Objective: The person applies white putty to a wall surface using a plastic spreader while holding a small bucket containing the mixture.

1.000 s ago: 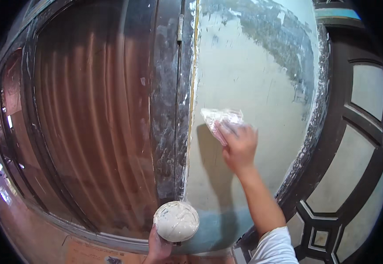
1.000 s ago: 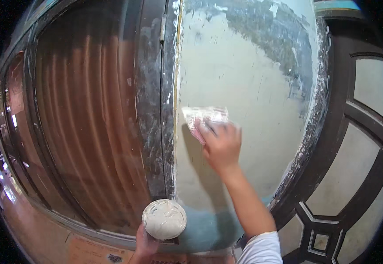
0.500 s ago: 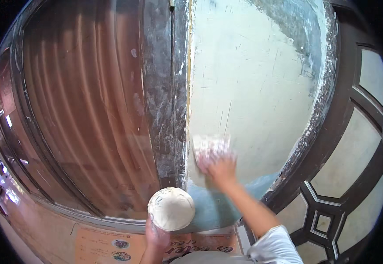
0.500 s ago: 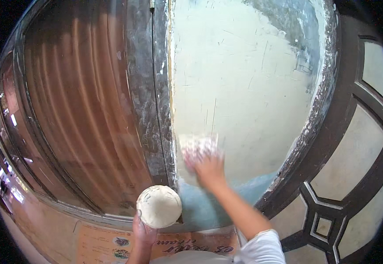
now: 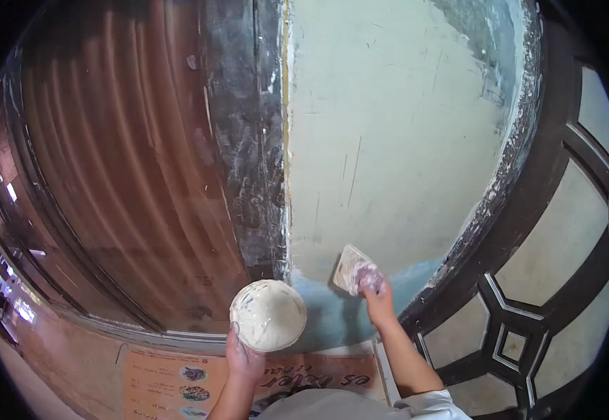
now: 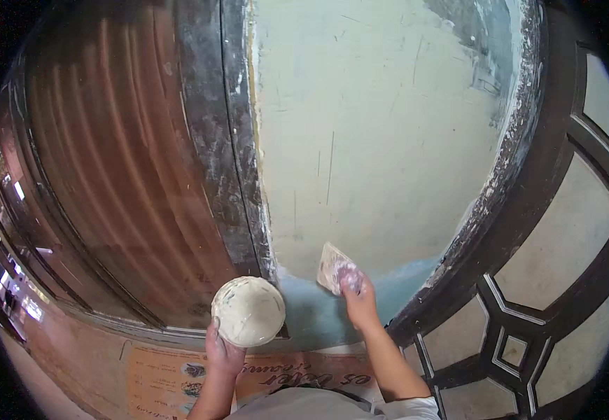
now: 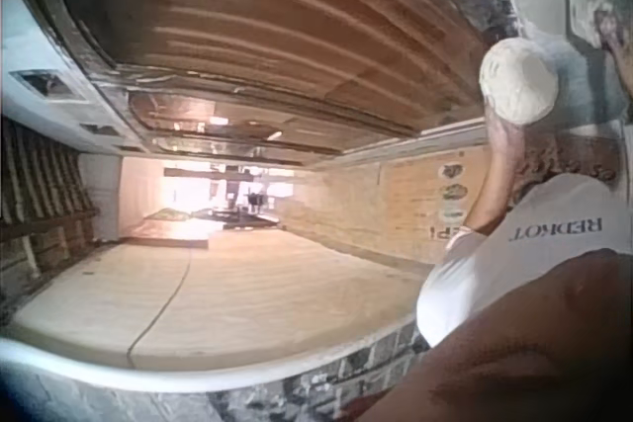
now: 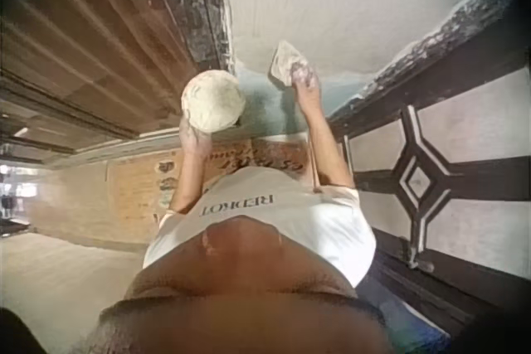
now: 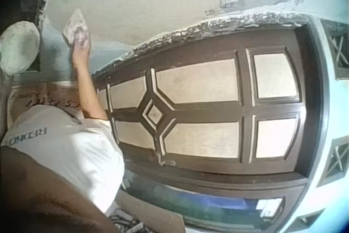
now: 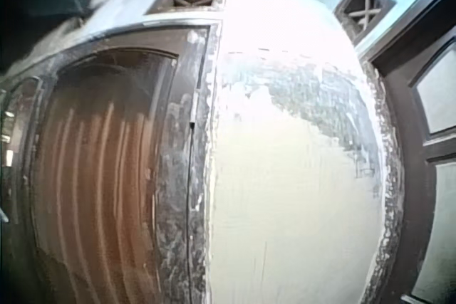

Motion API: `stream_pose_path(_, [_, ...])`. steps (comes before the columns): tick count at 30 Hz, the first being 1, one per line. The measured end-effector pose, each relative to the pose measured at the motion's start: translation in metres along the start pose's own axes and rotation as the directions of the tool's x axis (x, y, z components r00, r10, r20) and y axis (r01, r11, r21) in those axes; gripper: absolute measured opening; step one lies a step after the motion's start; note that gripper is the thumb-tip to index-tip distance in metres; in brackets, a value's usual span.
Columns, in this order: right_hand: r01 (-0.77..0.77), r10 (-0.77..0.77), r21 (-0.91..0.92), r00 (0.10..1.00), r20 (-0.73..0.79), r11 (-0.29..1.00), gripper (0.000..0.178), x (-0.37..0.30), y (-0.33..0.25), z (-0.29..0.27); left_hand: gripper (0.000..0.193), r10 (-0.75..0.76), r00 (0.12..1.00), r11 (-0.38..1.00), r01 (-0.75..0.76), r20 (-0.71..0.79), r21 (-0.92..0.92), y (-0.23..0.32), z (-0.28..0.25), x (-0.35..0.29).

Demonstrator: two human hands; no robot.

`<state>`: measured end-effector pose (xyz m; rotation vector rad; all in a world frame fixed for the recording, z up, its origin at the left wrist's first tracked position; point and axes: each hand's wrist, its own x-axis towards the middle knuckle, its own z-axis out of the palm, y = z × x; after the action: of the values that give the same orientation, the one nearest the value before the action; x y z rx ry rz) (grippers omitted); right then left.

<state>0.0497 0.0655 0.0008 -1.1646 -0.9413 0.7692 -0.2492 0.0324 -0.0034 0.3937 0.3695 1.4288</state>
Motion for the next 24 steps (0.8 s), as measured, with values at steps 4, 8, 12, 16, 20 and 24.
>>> stream_pose_path(4, [0.048, -0.054, 0.354, 0.999, 0.006, 0.934, 0.026, -0.004, -0.036, 0.004, 0.05, -0.034, 0.998, 0.998, 0.031, 0.043, 0.058, -0.017, 0.018, 0.008])
stream_pose_path(8, [0.112, -0.132, 0.198, 0.987, 0.087, 0.974, 0.024, -0.016, -0.054, -0.007, 0.05, -0.052, 0.997, 0.996, 0.048, 0.054, 0.08, -0.034, 0.051, 0.011])
stream_pose_path(12, [0.265, -0.265, 0.027, 0.947, 0.18, 0.964, 0.022, -0.022, -0.055, -0.024, 0.049, -0.086, 0.993, 0.994, 0.081, 0.082, 0.068, -0.051, 0.07, 0.014])
stream_pose_path(16, [0.451, -0.412, -0.197, 0.887, 0.209, 0.871, 0.018, -0.025, -0.067, -0.041, 0.049, -0.114, 0.989, 0.989, 0.105, 0.091, 0.104, -0.068, 0.077, 0.014])
stream_pose_path(20, [0.415, -0.381, -0.183, 0.904, 0.194, 0.891, 0.022, -0.024, -0.062, -0.071, 0.053, -0.125, 0.985, 0.988, 0.113, 0.115, 0.107, -0.09, 0.086, 0.012])
stream_pose_path(24, [0.541, -0.515, -0.228, 0.841, 0.164, 0.81, 0.022, -0.024, -0.054, -0.086, 0.056, -0.112, 0.988, 0.987, 0.098, 0.108, 0.125, -0.107, 0.097, 0.007])
